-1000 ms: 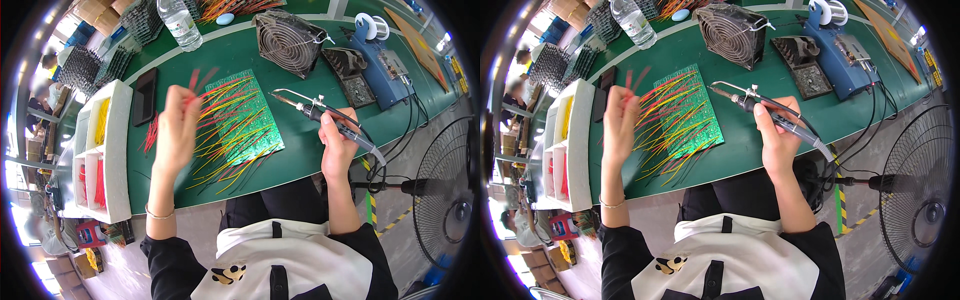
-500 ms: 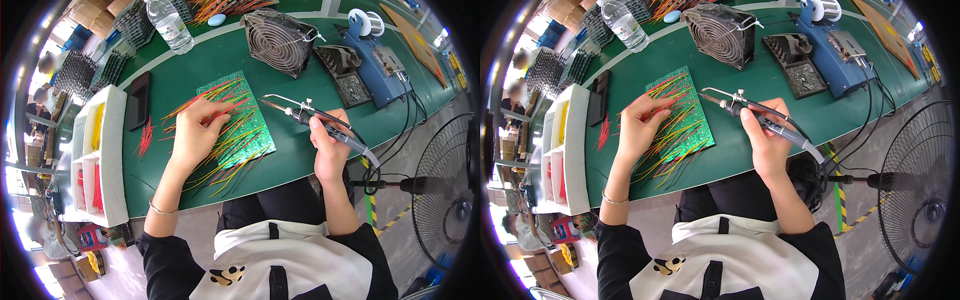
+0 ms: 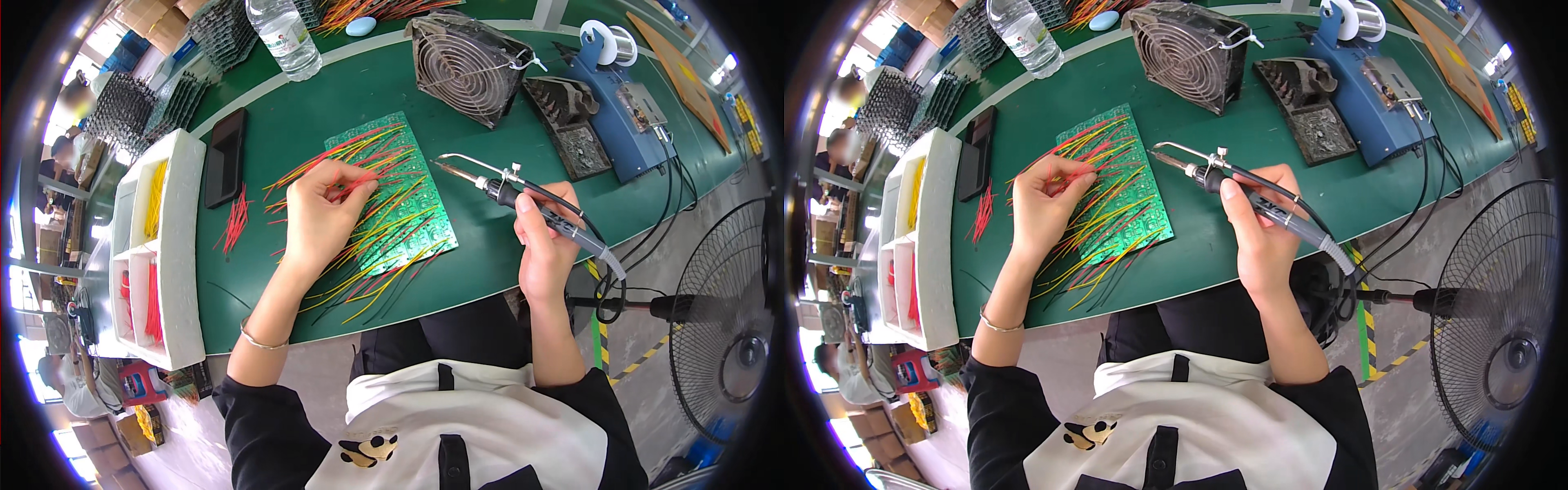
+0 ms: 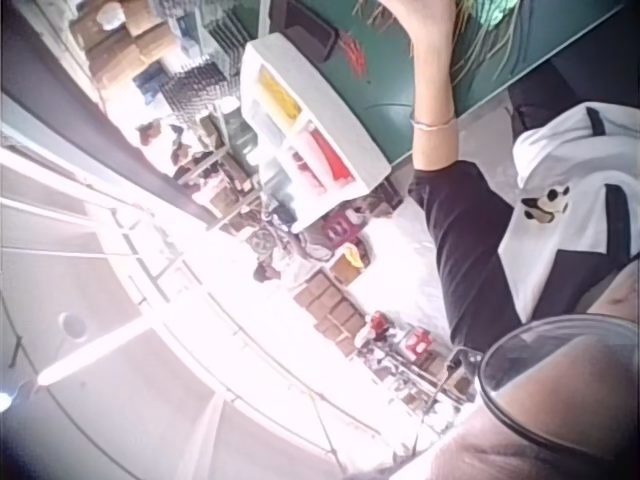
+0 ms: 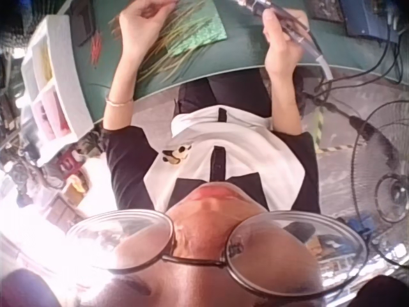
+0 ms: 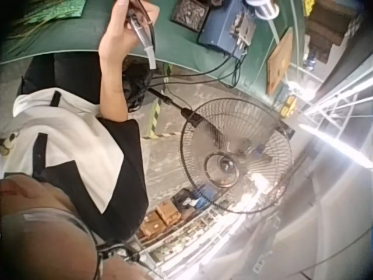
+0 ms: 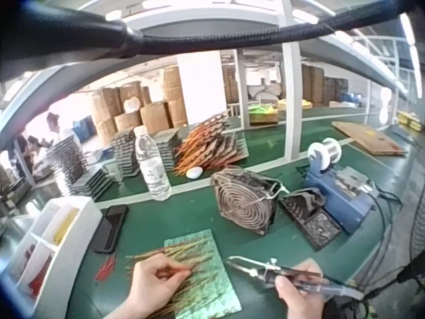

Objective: The person picks up yellow wires from the floor, positions them onto a circuit board while holding a soldering iron, retrieves red wires from a container, and places them onto the circuit board.

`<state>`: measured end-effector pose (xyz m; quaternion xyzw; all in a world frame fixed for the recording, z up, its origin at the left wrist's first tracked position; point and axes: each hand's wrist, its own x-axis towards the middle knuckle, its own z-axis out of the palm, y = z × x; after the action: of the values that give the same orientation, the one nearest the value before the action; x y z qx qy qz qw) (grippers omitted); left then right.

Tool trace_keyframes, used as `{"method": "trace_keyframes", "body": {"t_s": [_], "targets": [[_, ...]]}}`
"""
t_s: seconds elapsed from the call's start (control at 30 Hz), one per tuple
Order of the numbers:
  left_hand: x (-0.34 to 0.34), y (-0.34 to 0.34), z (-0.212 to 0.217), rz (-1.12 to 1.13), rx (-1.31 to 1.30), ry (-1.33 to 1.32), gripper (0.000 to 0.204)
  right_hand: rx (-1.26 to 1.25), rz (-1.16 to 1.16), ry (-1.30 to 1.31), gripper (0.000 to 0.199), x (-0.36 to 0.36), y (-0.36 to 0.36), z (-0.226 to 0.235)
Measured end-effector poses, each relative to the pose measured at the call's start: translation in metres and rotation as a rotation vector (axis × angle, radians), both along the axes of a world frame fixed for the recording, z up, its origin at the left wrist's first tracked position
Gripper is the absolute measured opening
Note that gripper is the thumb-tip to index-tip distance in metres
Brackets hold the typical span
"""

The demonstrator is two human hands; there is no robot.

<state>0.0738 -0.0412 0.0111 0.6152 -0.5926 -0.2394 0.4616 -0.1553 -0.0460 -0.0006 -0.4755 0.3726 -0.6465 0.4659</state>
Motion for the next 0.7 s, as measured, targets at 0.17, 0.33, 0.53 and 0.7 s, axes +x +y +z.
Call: {"method": "trace_keyframes", "body": {"t_s": [0.17,0.33,0.53,0.7], "targets": [[0.0008,0.0007,0.0018,0.008,0.030,0.019,0.007,-0.017,0.048,-0.036,0.012,-0.0027,0.0005,-0.0025],[0.0039,0.0003,0.0006,-0.031,0.074,-0.076,0.005,-0.013,0.054,-0.038,0.012,-0.0022,0.0014,-0.0030],[0.0019,0.0017,0.0058,-0.040,0.070,-0.104,0.006,-0.030,0.043,-0.008,0.012,-0.0028,0.0017,-0.0032],[0.0036,0.0010,0.0048,-0.031,0.066,-0.036,0.006,-0.032,0.043,-0.004,0.011,-0.0021,0.0017,-0.0038]]}}
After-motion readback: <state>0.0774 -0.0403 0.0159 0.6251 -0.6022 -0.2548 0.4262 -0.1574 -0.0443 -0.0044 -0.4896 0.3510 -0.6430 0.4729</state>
